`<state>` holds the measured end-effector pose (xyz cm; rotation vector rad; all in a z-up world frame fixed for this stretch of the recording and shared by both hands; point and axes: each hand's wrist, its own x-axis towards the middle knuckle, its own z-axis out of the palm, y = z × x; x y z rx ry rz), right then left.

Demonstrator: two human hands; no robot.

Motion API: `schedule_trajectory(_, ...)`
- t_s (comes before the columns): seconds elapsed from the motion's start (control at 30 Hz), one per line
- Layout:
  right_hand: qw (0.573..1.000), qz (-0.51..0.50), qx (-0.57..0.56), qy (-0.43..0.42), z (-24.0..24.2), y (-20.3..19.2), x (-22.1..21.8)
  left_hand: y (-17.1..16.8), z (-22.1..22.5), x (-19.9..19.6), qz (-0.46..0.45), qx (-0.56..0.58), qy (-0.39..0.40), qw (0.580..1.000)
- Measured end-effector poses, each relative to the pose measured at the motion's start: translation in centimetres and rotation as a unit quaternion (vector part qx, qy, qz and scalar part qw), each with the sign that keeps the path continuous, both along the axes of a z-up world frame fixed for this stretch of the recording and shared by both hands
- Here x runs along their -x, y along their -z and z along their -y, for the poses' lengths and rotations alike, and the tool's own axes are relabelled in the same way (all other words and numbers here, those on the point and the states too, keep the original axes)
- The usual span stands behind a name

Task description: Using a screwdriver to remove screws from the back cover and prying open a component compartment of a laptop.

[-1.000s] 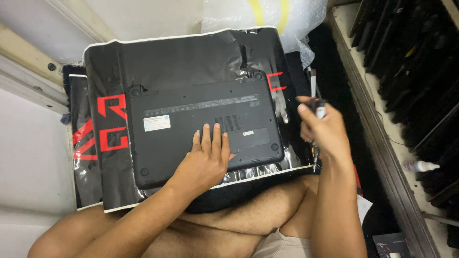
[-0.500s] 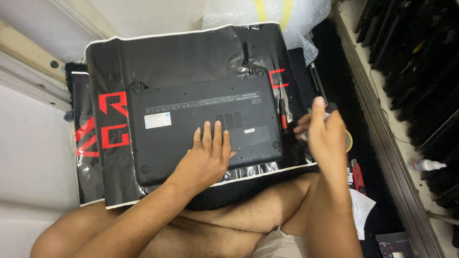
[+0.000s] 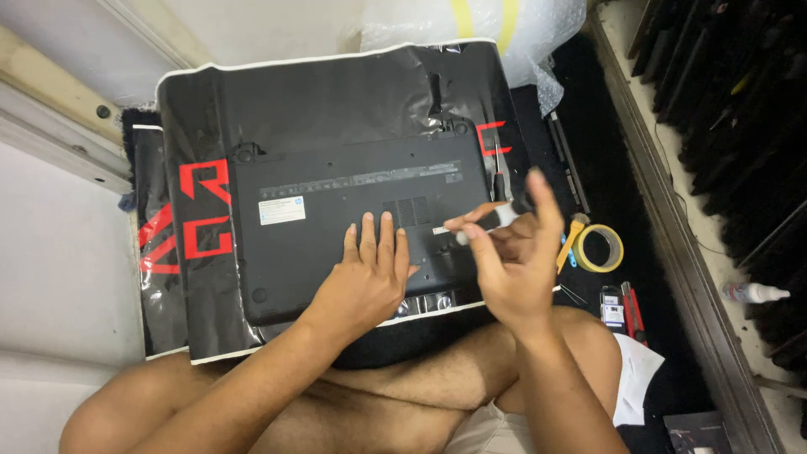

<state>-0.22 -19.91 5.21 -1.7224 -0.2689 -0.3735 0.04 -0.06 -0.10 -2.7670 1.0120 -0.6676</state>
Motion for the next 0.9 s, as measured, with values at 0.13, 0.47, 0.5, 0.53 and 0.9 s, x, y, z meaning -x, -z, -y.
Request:
schedule_trajectory(0.13,0.996,0.075,-0.029,-0.027,-0.4,1.9,-1.6,0.2,-0.3,-0.4,0.003,-0.029,0.035,0.999)
schedule_trajectory(0.47,0.997,0.051,-0.013,-0.054,-0.5,2.5,-1.8,0.0,-0.3,-0.4,-0.007,-0.032,0.041,0.999)
schedule_trajectory(0.5,0.997,0.054,-0.004,-0.054,-0.5,2.3,-1.8,0.1,-0.3,-0.4,-0.006,-0.036,0.042,0.998)
schedule_trajectory(0.53,0.997,0.053,-0.004,-0.054,-0.4,2.3,-1.8,0.0,-0.3,-0.4,-0.006,-0.035,0.042,0.998)
schedule_trajectory(0.9,0.983,0.111,0.003,-0.146,0.1,3.0,-1.7,0.2,-0.2,-0.3,-0.005,-0.037,0.037,0.999)
